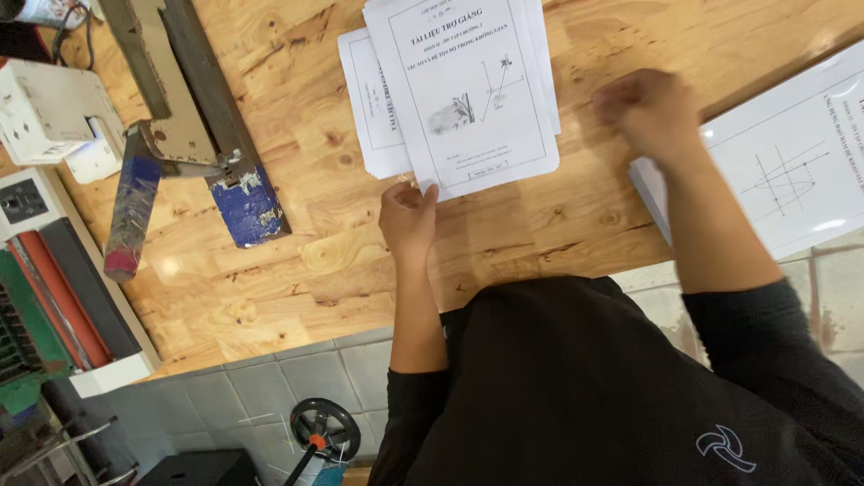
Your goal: The person laminates a stack of printed documents by placing them into a laminating machine, smoothing them with a roller, and stacking the finished sheets on the table.
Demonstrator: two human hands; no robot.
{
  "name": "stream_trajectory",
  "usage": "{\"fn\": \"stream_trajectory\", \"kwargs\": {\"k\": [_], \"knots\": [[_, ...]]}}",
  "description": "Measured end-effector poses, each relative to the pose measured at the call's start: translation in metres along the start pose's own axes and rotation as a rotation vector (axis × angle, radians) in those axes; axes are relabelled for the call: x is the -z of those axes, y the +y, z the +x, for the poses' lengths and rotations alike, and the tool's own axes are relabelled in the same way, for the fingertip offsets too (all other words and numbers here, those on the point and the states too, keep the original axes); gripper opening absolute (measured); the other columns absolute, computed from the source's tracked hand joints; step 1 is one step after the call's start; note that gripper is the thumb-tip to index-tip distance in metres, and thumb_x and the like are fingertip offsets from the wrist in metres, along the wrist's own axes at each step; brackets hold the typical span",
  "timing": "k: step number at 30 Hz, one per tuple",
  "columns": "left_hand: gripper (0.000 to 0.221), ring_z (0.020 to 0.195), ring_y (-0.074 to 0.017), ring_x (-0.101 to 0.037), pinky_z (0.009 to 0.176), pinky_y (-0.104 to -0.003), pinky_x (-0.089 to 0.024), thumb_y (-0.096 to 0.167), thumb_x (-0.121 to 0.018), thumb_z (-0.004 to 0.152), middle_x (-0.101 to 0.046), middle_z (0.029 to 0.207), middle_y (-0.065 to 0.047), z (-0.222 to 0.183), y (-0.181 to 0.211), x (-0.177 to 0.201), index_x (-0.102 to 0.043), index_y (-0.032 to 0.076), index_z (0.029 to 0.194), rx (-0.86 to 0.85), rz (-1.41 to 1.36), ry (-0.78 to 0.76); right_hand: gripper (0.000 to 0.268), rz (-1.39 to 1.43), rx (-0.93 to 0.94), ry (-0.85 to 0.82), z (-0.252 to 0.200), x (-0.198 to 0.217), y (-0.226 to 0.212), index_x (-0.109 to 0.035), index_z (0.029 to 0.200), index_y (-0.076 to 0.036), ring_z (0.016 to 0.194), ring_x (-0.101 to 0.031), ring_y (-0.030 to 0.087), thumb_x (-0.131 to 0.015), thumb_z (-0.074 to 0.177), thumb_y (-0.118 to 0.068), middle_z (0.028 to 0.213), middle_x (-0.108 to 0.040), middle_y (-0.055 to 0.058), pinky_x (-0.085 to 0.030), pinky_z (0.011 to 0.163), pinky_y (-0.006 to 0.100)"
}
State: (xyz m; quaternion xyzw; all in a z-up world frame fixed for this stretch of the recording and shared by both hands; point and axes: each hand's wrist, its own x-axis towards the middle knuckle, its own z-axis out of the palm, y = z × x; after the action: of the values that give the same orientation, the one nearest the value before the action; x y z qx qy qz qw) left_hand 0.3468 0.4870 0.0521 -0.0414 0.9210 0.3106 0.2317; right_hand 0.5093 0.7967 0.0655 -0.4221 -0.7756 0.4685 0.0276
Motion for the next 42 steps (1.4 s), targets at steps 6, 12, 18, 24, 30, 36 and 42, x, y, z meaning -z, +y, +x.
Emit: {"fn": "stream_trajectory", "kwargs": {"k": [6, 12, 18, 24, 30, 36, 42], "knots": [[0.056, 0.093, -0.018, -0.071, 0.083, -0.031, -0.056, 0.024, -0.083, 0.08, -0.074, 0.105, -0.011, 0.008, -0.015, -0.024, -0.062, -0.005, 0.123, -0.043, -0.275, 0.027, 0.046, -0.058, -0.005, 0.051, -0.015, -0.074, 0.004, -0.065, 0.117, 0.003, 0.08, -0.075, 0.027, -0.083, 0.087, -0.027, 0.092, -0.076, 0.017, -0.058, 0.074, 0.037], [0.033, 0.09, -0.018, -0.075, 0.083, -0.03, -0.055, 0.021, -0.081, 0.08, -0.08, 0.099, -0.012, 0.021, -0.008, -0.013, -0.076, -0.002, 0.103, 0.001, -0.315, -0.213, 0.063, -0.119, -0.088, -0.026, -0.023, -0.081, -0.006, -0.056, 0.126, 0.003, 0.093, -0.073, 0.03, -0.087, 0.084, -0.032, 0.097, -0.074, 0.016, -0.056, 0.079, 0.04], [0.048, 0.103, -0.0241, -0.073, 0.088, -0.04, -0.057, 0.026, -0.08, 0.08, -0.076, 0.112, -0.016, 0.022, 0.009, -0.009, -0.07, -0.005, 0.116, 0.12, -0.454, -0.262, 0.066, -0.051, -0.077, 0.051, -0.028, -0.086, -0.004, -0.051, 0.131, 0.0, 0.094, -0.072, 0.034, -0.087, 0.084, -0.029, 0.095, -0.075, 0.016, -0.054, 0.084, 0.044], [0.079, 0.13, -0.0333, -0.054, 0.109, -0.05, -0.045, 0.036, -0.077, 0.086, -0.053, 0.14, -0.019, -0.009, 0.009, -0.032, -0.042, -0.001, 0.146, 0.284, -1.457, -0.261, 0.065, 0.079, -0.088, 0.069, -0.028, -0.084, -0.002, -0.052, 0.132, 0.0, 0.09, -0.074, 0.031, -0.085, 0.085, -0.03, 0.092, -0.076, 0.014, -0.057, 0.082, 0.041], [0.06, 0.131, -0.0254, -0.052, 0.114, -0.043, -0.044, 0.022, -0.071, 0.092, -0.053, 0.141, -0.01, -0.035, 0.04, -0.066, -0.045, 0.008, 0.145, 0.286, -1.442, -0.094, 0.064, 0.08, -0.118, 0.078, -0.036, -0.088, -0.005, -0.055, 0.13, 0.0, 0.088, -0.074, 0.03, -0.085, 0.083, -0.033, 0.093, -0.076, 0.014, -0.057, 0.08, 0.041], [0.037, 0.114, -0.0254, -0.066, 0.092, -0.041, -0.057, 0.011, -0.065, 0.093, -0.063, 0.127, -0.014, -0.028, 0.08, -0.051, -0.052, 0.008, 0.128, 0.289, -1.135, 0.074, 0.056, 0.186, -0.072, 0.185, -0.048, -0.088, -0.004, -0.053, 0.133, 0.0, 0.095, -0.073, 0.027, -0.079, 0.093, -0.029, 0.101, -0.076, 0.013, -0.055, 0.083, 0.038], [0.044, 0.11, -0.0241, -0.07, 0.097, -0.033, -0.057, 0.008, -0.079, 0.093, -0.067, 0.123, -0.021, 0.047, 0.135, 0.05, -0.054, -0.005, 0.127, -0.55, -0.915, 0.02, 0.034, 0.425, 0.085, 0.321, -0.049, -0.049, -0.019, -0.061, 0.129, -0.001, 0.098, -0.071, 0.019, -0.073, 0.101, -0.017, 0.113, -0.072, 0.011, -0.055, 0.082, 0.032]]}}
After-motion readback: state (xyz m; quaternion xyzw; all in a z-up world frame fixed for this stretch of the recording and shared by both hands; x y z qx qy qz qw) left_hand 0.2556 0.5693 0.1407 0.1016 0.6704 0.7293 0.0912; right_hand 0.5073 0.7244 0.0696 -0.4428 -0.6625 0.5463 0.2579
